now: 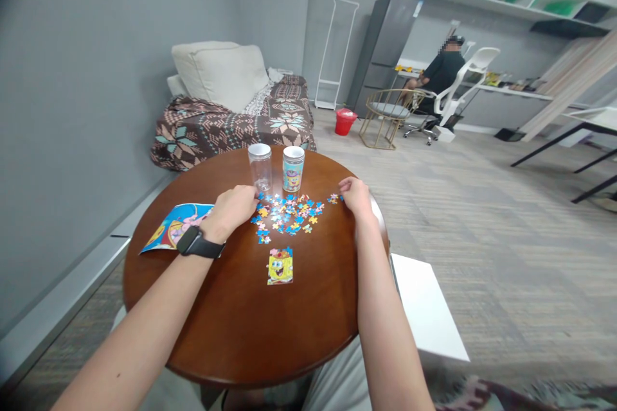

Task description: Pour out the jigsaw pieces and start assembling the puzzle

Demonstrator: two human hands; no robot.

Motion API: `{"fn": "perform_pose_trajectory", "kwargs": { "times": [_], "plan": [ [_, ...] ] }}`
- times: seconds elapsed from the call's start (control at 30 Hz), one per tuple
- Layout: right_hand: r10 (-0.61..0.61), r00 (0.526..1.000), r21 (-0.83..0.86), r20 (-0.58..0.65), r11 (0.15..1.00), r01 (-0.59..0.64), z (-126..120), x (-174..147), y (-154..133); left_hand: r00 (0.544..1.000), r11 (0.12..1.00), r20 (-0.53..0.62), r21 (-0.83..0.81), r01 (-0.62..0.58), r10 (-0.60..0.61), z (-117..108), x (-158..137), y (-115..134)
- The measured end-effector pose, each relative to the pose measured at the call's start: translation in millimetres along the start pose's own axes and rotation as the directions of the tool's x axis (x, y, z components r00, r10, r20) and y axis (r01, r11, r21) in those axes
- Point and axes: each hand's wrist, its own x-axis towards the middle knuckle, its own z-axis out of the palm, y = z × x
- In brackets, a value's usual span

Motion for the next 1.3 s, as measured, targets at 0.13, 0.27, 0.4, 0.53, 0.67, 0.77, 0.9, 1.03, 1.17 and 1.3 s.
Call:
{"fn": "perform_pose_trajectory", "kwargs": {
  "times": [0.13,0.27,0.4,0.53,0.67,0.77,0.9,1.03,1.17,1.3],
  "plan": [
    [0.001,1.0,-0.028,0.028,1.0,-0.001,1,-2,0,1.0,1.0,0.016,0.022,0.0,-0.001,1,2,1],
    [0.001,0.994,-0.029,0.106,1.0,0.002,3,-2,-2,1.0,0.999,0.024,0.041,0.0,-0.001,1,1,2],
    [-0.009,0.993,-0.028,0.121,1.0,0.012,4,-2,-3,1.0,0.999,0.025,0.04,0.005,-0.006,1,1,3],
    [-0.02,0.987,0.016,0.16,1.0,0.018,5,-2,-3,1.0,1.0,0.023,0.028,-0.013,0.012,2,1,2],
    [-0.064,0.971,0.044,0.232,0.997,0.055,4,-4,-8,0.999,1.0,0.024,0.004,-0.022,0.022,3,2,1],
    [-0.069,0.971,0.017,0.231,0.998,0.067,2,-6,-14,1.0,1.0,0.018,-0.004,-0.021,0.021,3,2,1],
    [-0.091,0.962,0.034,0.258,0.996,0.085,1,-10,-23,0.999,0.999,0.03,-0.026,-0.028,0.029,4,3,0],
    [-0.156,0.927,0.088,0.341,0.987,0.134,4,-14,-33,0.999,0.997,0.03,-0.074,-0.034,0.036,5,5,-3],
    [-0.306,0.891,0.098,0.337,0.952,0.29,9,-20,-46,0.997,0.995,0.043,-0.091,-0.052,0.056,5,5,-4],
    [-0.402,0.814,0.135,0.419,0.914,0.382,13,-25,-56,0.993,0.993,0.068,-0.075,-0.087,0.092,3,4,-3]
  ]
}}
